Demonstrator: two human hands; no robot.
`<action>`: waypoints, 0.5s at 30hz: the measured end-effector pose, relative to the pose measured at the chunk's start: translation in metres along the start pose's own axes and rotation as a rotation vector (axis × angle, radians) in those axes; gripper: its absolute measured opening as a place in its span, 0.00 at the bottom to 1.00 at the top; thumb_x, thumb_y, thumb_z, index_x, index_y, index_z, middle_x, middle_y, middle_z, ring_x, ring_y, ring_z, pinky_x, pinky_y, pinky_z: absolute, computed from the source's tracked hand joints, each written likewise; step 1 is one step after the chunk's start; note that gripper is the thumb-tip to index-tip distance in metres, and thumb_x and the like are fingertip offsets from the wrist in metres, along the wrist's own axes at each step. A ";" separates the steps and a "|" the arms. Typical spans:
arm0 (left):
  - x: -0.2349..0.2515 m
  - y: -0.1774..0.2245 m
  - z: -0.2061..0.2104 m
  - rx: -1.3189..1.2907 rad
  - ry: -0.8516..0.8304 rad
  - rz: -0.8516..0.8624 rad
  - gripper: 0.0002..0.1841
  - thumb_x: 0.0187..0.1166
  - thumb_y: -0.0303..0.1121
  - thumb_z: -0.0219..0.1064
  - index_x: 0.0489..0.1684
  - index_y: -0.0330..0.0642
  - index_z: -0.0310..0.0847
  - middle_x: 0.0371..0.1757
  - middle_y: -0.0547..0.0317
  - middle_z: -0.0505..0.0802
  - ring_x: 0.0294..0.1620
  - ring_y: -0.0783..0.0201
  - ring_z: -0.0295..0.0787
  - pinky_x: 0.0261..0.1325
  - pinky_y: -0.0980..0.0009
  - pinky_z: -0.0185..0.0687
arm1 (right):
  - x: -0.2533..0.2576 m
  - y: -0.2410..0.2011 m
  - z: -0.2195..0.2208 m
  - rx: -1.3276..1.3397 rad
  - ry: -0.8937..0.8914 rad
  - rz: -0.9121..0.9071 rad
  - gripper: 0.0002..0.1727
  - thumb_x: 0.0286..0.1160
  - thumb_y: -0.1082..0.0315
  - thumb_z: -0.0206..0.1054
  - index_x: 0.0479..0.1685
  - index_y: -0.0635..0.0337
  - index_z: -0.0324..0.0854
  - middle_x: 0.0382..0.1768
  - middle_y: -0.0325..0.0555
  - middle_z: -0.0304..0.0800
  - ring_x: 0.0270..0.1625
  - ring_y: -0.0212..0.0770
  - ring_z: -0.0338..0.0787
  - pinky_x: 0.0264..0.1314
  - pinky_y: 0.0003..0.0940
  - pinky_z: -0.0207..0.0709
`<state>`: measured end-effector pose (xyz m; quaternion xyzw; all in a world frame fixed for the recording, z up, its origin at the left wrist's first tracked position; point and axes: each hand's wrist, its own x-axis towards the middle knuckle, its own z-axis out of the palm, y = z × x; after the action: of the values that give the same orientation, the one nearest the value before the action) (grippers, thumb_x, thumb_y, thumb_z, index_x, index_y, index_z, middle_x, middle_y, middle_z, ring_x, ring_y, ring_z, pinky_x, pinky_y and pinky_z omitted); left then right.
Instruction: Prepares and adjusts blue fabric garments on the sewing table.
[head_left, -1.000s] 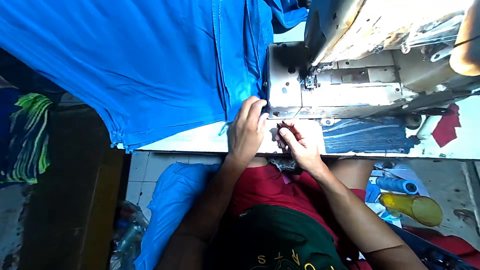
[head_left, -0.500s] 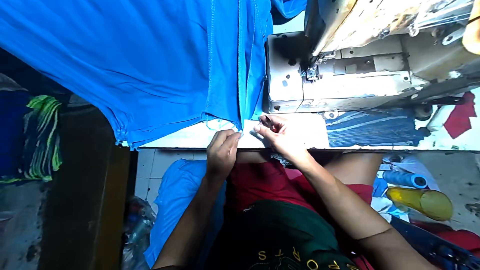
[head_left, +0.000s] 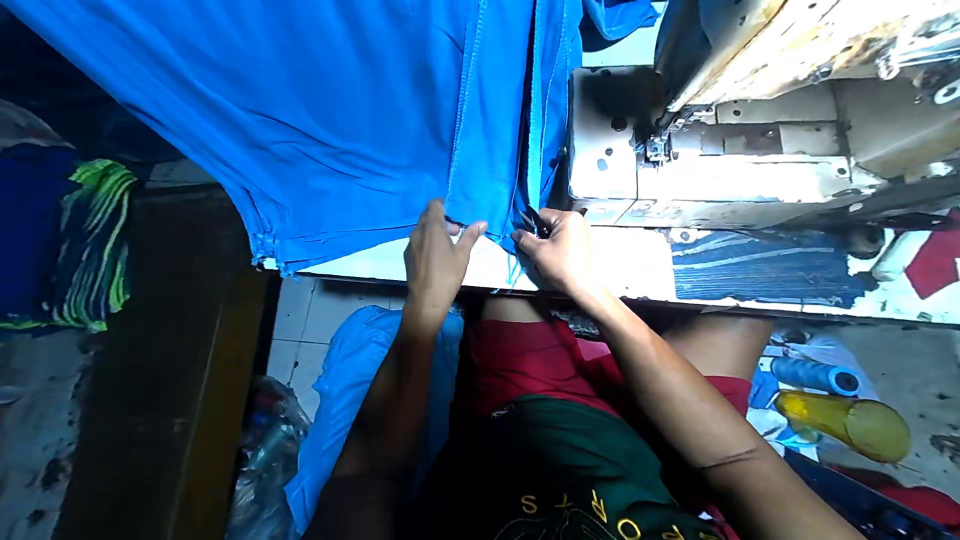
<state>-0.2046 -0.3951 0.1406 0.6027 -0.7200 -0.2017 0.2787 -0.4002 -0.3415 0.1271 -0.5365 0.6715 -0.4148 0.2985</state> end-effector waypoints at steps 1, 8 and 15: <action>-0.001 0.001 0.004 0.072 -0.016 0.017 0.25 0.82 0.52 0.68 0.54 0.34 0.80 0.36 0.46 0.88 0.36 0.46 0.87 0.43 0.40 0.84 | 0.001 0.001 0.000 -0.007 0.007 -0.009 0.13 0.70 0.61 0.75 0.20 0.51 0.82 0.15 0.39 0.80 0.15 0.38 0.78 0.17 0.43 0.70; -0.029 0.001 0.002 0.151 -0.094 0.085 0.19 0.90 0.47 0.59 0.40 0.39 0.82 0.35 0.49 0.87 0.34 0.50 0.87 0.37 0.46 0.84 | -0.004 0.008 -0.007 0.066 -0.038 0.000 0.08 0.71 0.63 0.75 0.25 0.50 0.87 0.15 0.38 0.83 0.14 0.36 0.78 0.15 0.40 0.70; -0.025 0.035 0.024 0.320 -0.179 0.067 0.24 0.85 0.55 0.63 0.46 0.39 0.81 0.26 0.48 0.87 0.30 0.44 0.88 0.32 0.42 0.82 | -0.003 0.009 -0.007 0.096 -0.049 0.004 0.08 0.70 0.64 0.75 0.24 0.51 0.86 0.15 0.39 0.83 0.14 0.37 0.78 0.15 0.40 0.70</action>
<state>-0.2434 -0.3649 0.1399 0.5945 -0.7846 -0.1280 0.1209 -0.4095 -0.3366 0.1224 -0.5302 0.6444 -0.4327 0.3413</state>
